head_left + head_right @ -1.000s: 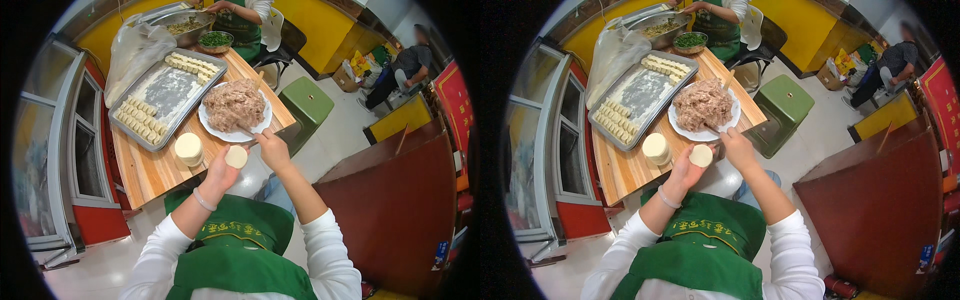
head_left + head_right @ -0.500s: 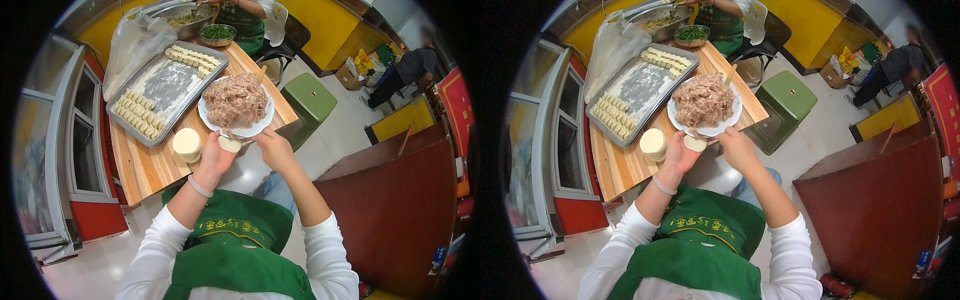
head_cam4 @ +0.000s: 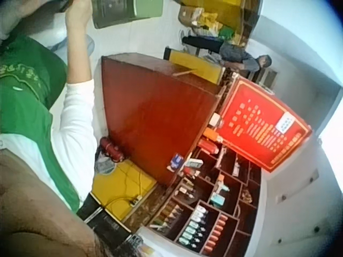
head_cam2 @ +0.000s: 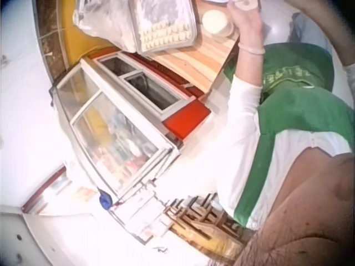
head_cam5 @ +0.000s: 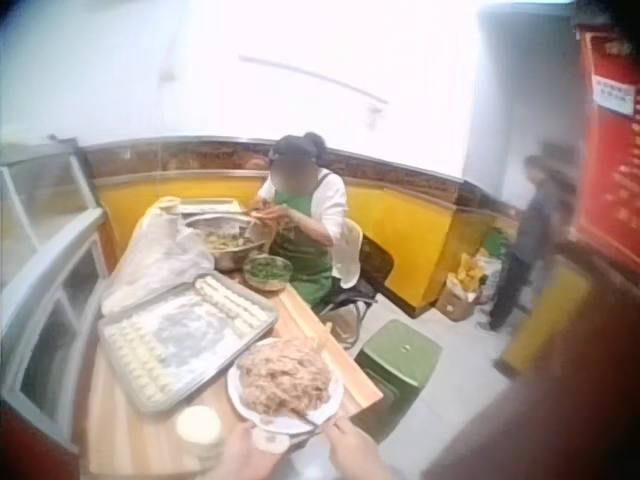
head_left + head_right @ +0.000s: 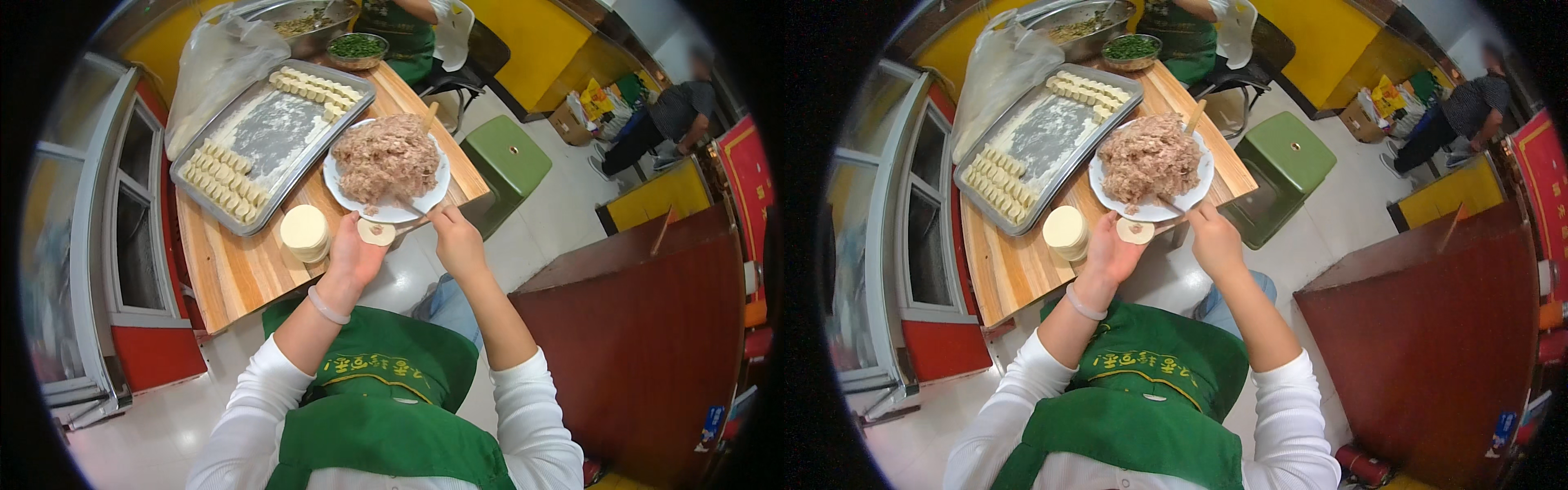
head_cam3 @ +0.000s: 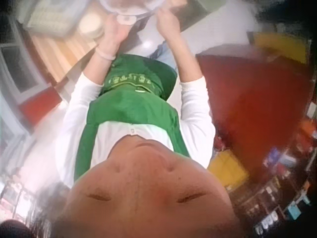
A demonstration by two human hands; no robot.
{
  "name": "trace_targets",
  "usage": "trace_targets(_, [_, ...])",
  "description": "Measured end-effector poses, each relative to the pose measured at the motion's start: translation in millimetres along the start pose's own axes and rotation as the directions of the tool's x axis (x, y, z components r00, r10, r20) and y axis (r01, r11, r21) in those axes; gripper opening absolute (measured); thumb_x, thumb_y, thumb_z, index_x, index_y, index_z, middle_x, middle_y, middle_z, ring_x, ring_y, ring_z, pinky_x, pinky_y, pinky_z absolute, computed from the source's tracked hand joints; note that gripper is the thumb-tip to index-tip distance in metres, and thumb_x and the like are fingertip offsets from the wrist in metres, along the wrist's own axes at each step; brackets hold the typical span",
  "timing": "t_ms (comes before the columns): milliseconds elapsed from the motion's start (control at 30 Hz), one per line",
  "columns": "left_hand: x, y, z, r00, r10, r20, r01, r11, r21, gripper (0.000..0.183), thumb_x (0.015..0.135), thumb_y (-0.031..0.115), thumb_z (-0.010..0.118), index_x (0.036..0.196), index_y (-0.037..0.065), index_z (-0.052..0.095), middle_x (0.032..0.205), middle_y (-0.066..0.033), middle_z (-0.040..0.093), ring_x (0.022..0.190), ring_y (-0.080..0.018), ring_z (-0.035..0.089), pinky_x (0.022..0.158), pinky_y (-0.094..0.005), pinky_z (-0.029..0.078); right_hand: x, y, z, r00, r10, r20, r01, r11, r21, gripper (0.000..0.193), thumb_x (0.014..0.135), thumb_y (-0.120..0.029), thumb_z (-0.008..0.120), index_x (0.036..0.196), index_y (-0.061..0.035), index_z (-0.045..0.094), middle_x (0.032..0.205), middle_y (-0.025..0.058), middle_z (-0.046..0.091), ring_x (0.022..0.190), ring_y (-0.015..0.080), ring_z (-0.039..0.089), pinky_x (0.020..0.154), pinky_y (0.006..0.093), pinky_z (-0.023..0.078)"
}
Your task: The person repeatedly scoops meat filling onto round dough wrappers, folds and pleats them into dumplings, and places them on a metal tray. Another person in a green apron performs the same task at the same table.
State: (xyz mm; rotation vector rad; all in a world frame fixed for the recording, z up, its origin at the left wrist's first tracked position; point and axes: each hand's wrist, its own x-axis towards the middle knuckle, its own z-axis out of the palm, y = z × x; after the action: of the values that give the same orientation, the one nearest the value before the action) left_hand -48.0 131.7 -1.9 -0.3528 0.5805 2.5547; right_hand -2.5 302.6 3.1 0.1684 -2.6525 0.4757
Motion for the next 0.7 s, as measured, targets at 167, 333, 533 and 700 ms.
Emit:
trace_targets(167, [3.2,3.0,-6.8,0.998,-0.018,0.066,0.022,0.999,-0.049,0.043,0.096,0.025,0.023,0.128,0.000,0.037,0.130,-0.0130,0.046,0.121,-0.0264,0.043,0.105,-0.0411,0.032,-25.5,-30.3,-7.0,0.997,-0.082,0.007,0.080,0.985,0.151,0.028,0.074,0.003,0.054,0.099,-0.0074,0.064,0.084,0.0091,0.055,0.075,0.0274,0.059,0.062,0.0368,0.049])
trace_targets(333, [-2.7,0.3,-9.1,0.997,0.081,0.013,-0.080,0.994,-0.073,0.043,0.097,0.026,0.023,0.127,0.000,0.038,0.129,-0.0129,0.046,0.121,-0.0258,0.043,0.105,-0.0403,0.031,-22.0,-15.3,-15.4,0.990,-0.138,0.033,0.124,0.952,0.280,0.025,0.076,0.003,0.056,0.097,-0.0061,0.065,0.082,0.0092,0.056,0.076,0.0264,0.059,0.064,0.0341,0.049])
trace_targets(533, [-7.3,1.9,-2.2,0.996,0.086,-0.012,-0.086,0.995,-0.051,0.043,0.097,0.026,0.022,0.128,0.000,0.037,0.132,-0.0133,0.043,0.123,-0.0260,0.041,0.106,-0.0407,0.030,16.1,6.0,10.6,0.991,-0.134,-0.016,0.134,0.963,0.235,0.025,0.074,0.002,0.055,0.095,-0.0073,0.064,0.085,0.0083,0.057,0.075,0.0280,0.060,0.065,0.0360,0.049])
trace_targets(700, [-5.1,3.8,-2.8,0.997,0.080,0.005,-0.080,0.997,0.007,0.050,0.098,0.031,0.019,0.133,-0.002,0.030,0.135,-0.0170,0.040,0.127,-0.0305,0.036,0.108,-0.0435,0.026,4.6,3.6,8.8,0.991,-0.135,-0.008,0.127,0.915,0.383,0.023,0.074,0.001,0.055,0.094,-0.0070,0.064,0.084,0.0088,0.057,0.075,0.0286,0.060,0.063,0.0358,0.049])
